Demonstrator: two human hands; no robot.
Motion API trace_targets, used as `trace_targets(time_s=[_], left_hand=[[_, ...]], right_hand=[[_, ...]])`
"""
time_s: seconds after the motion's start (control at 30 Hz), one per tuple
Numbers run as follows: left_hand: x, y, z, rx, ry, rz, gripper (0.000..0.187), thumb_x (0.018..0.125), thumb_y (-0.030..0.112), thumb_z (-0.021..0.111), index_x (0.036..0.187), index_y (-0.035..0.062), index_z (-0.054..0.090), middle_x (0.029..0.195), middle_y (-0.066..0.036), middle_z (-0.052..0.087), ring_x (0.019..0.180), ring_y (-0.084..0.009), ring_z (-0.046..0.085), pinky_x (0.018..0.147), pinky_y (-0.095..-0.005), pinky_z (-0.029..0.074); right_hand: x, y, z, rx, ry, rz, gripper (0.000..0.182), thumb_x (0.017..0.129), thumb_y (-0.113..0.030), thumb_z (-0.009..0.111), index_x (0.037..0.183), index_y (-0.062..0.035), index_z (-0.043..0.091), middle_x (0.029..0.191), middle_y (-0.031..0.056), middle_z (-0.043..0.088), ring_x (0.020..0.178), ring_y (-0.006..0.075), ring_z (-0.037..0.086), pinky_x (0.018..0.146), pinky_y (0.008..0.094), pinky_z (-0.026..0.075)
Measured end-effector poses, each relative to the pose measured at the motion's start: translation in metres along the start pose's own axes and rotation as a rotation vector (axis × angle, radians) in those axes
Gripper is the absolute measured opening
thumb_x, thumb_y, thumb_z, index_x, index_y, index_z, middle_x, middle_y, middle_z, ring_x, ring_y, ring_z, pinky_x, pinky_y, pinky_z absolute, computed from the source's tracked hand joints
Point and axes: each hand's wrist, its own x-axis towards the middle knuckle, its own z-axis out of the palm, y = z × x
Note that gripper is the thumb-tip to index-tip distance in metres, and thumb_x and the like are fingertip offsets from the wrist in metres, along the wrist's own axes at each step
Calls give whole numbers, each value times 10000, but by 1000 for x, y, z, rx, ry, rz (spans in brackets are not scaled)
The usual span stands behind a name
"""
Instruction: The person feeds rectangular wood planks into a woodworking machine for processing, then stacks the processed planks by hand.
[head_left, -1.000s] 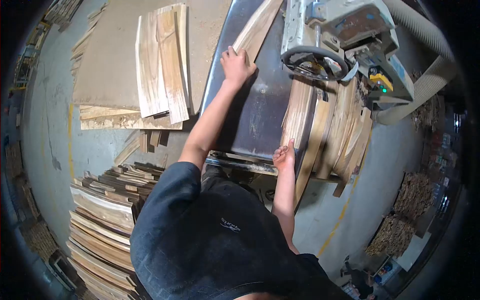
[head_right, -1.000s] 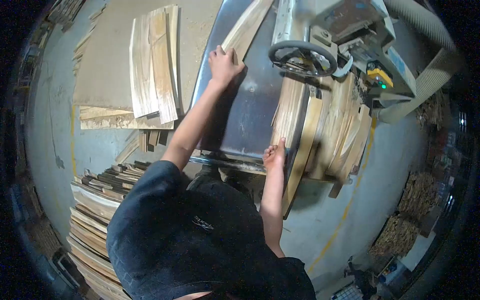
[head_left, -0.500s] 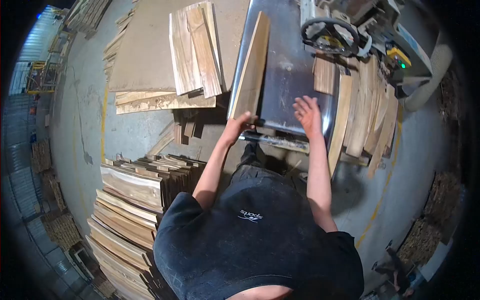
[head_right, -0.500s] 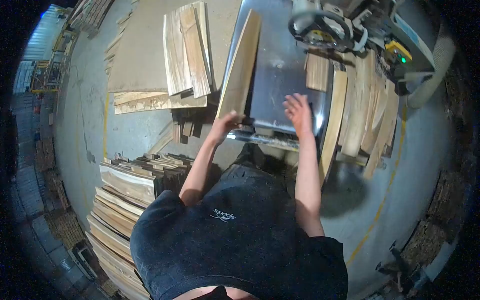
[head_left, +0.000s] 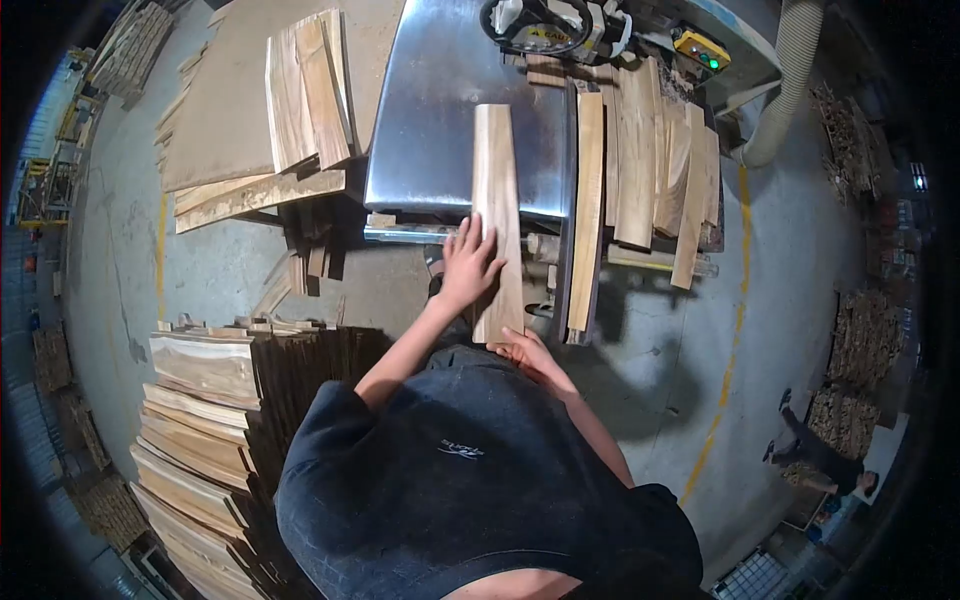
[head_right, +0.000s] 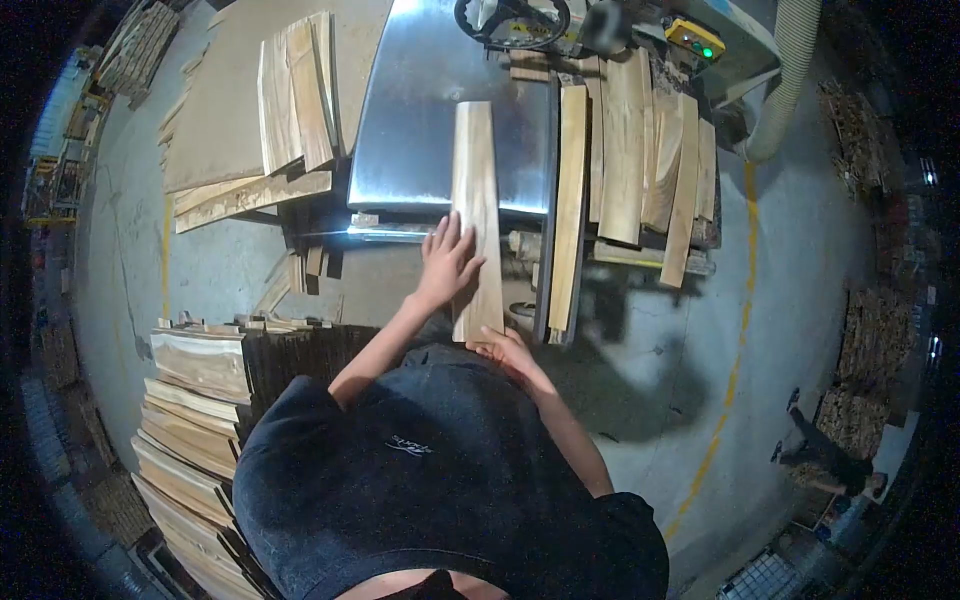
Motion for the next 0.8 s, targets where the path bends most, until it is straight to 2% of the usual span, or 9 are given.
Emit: trace_targets(time_s=[0.13,0.33,0.4,0.43,0.47,0.53,0.63,0.67,0.8], left_hand=[[37,29,37,-249,2,-1,543,871,349,703,1338,97,587,1551,-241,315,1348,-489,400,1119,-573,272],[74,78,55,131,-28,-154,480,835,166,600,1301,51,576,1470,-362,346,1039,-506,629,1103,-612,263],[84,76,68,294,60,-87,451,846,135,583,1289,51,580,1425,-370,402,917,-448,682,961,-609,437],[97,87,48,251,-48,-163,382,853,101,567,1230,58,608,1382,-363,453,752,-394,703,689,-498,572],[113,76,57,249,20,-120,311,857,83,559,1158,66,633,1315,-340,517,637,-352,694,507,-403,561],[159,65,45,115,-112,-225,409,838,121,603,1245,89,614,1093,-260,669,738,-363,713,567,-461,560],[213,35,23,-118,24,-154,237,816,66,580,1037,52,665,738,-233,664,737,-435,677,654,-503,556],[232,24,24,-196,81,-231,163,800,86,616,938,38,688,780,-222,681,763,-423,682,680,-500,556],[289,-23,22,-528,78,-420,303,753,110,696,1049,49,720,908,-198,707,853,-357,700,753,-436,556]], right_hand=[[-2,10,-14,196,102,-82,246,971,-213,627,1143,-37,609,993,86,708,848,177,698,653,239,534],[35,1,-10,461,196,-203,249,950,-321,635,1068,-106,592,910,67,652,656,192,593,623,301,500],[32,-5,-2,575,293,-237,205,951,-277,629,1058,-104,598,935,45,645,687,195,591,684,332,493],[24,-23,10,622,300,-212,167,947,-242,638,1038,-106,608,925,32,642,715,189,585,722,349,488],[36,-16,-5,616,246,-245,233,926,-294,673,1046,-110,595,852,7,609,726,170,574,666,352,493],[56,-23,-5,660,245,-337,281,922,-354,690,994,-97,601,714,-1,574,706,157,576,675,299,499],[77,-54,17,672,395,-461,417,954,-462,621,978,-46,623,712,34,632,711,157,641,640,240,502],[79,-68,25,675,402,-464,417,954,-462,621,978,-46,623,712,34,632,711,157,641,640,240,502],[99,-127,35,-29,515,-265,593,992,-551,490,963,23,635,769,114,707,632,186,698,504,241,476]])
